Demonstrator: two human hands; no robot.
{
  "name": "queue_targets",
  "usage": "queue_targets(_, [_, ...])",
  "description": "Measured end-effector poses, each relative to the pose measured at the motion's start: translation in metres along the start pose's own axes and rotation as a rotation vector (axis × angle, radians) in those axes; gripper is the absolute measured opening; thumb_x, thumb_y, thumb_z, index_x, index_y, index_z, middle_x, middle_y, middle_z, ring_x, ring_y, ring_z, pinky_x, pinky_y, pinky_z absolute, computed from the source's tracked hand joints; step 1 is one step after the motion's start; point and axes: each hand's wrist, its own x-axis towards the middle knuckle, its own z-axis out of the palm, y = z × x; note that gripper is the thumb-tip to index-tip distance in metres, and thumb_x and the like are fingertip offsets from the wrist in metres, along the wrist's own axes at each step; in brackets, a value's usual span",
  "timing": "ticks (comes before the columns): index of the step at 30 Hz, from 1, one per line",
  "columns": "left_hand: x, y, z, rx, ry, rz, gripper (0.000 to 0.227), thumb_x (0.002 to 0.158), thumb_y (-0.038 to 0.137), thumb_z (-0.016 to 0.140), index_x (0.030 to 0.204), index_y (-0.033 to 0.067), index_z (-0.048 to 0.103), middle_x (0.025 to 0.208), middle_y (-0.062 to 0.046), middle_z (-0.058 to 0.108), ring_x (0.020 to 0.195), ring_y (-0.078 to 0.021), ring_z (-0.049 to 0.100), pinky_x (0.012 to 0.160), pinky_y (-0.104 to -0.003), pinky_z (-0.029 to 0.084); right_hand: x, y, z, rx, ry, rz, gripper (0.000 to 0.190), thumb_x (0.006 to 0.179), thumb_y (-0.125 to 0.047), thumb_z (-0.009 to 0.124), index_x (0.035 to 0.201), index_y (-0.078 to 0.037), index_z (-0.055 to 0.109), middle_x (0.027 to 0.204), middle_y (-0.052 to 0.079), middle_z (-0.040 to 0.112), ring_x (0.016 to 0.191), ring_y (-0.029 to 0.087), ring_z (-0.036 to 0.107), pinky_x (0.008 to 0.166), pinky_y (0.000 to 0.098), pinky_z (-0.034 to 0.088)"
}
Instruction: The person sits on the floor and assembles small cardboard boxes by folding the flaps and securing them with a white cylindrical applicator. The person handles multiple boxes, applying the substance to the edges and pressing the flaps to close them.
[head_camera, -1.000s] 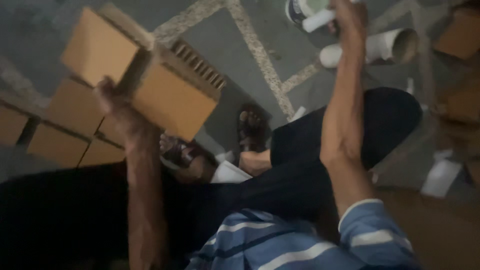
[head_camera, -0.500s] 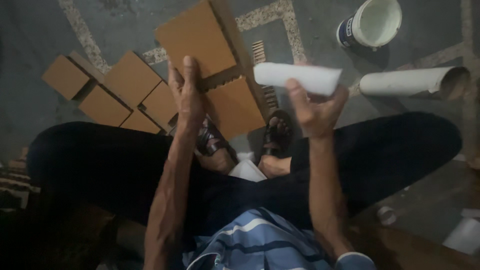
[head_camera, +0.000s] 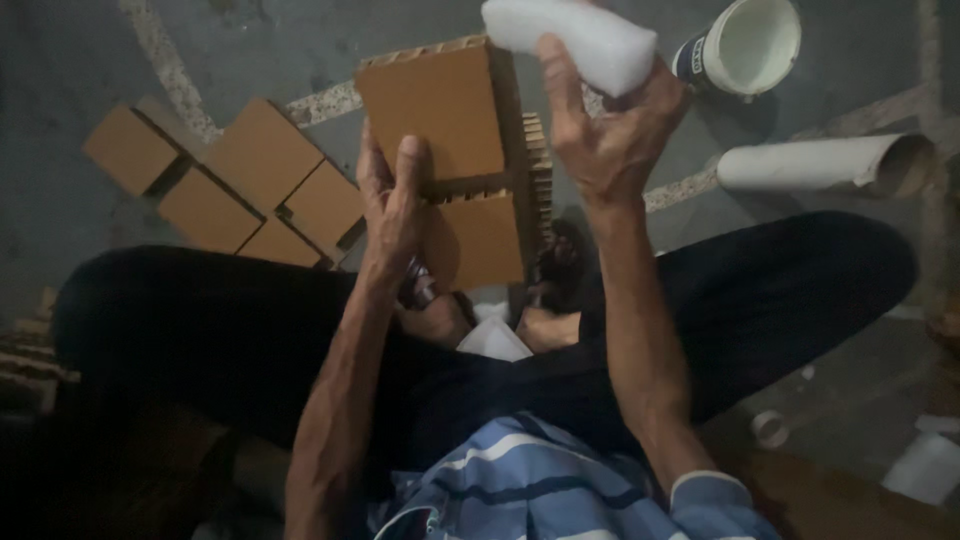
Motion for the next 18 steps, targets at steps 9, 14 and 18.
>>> queue_targets(9, [0.010, 0.001, -0.010, -0.033, 0.031, 0.052, 0.056, 0.114, 0.029, 0.056, 0.159, 0.0044, 0.036, 0.145, -0.016, 0.059, 0.135, -0.0243, 0.060, 0.114, -0.040, 0.054, -0.059, -0.027, -0.061, -0.461, -0.271, -0.145, 0.046, 0.088, -0.032, 0.087, 0.103, 0.004, 0.062, 0.096, 0.012, 0.072, 0.086, 0.027, 0.064, 0.081, 0.0443, 0.051])
queue_targets(14, [0.008, -0.002, -0.002, 0.055, -0.015, 0.030, 0.058, 0.113, 0.032, 0.057, 0.160, 0.0037, 0.036, 0.148, -0.017, 0.057, 0.138, -0.0256, 0.057, 0.116, -0.041, 0.051, -0.023, -0.030, -0.050, -0.045, -0.179, 0.142, 0.039, 0.100, -0.031, 0.081, 0.110, 0.006, 0.072, 0.100, 0.014, 0.076, 0.087, 0.024, 0.079, 0.072, 0.0314, 0.066])
queue_targets(18, [0.003, 0.002, 0.001, -0.010, -0.016, 0.005, 0.062, 0.110, 0.035, 0.060, 0.158, 0.0041, 0.036, 0.144, -0.018, 0.058, 0.133, -0.0273, 0.059, 0.112, -0.044, 0.055, 0.013, -0.020, -0.027, 0.066, -0.050, -0.171, 0.044, 0.102, -0.028, 0.080, 0.116, 0.009, 0.061, 0.103, 0.020, 0.070, 0.090, 0.028, 0.075, 0.072, 0.0317, 0.065])
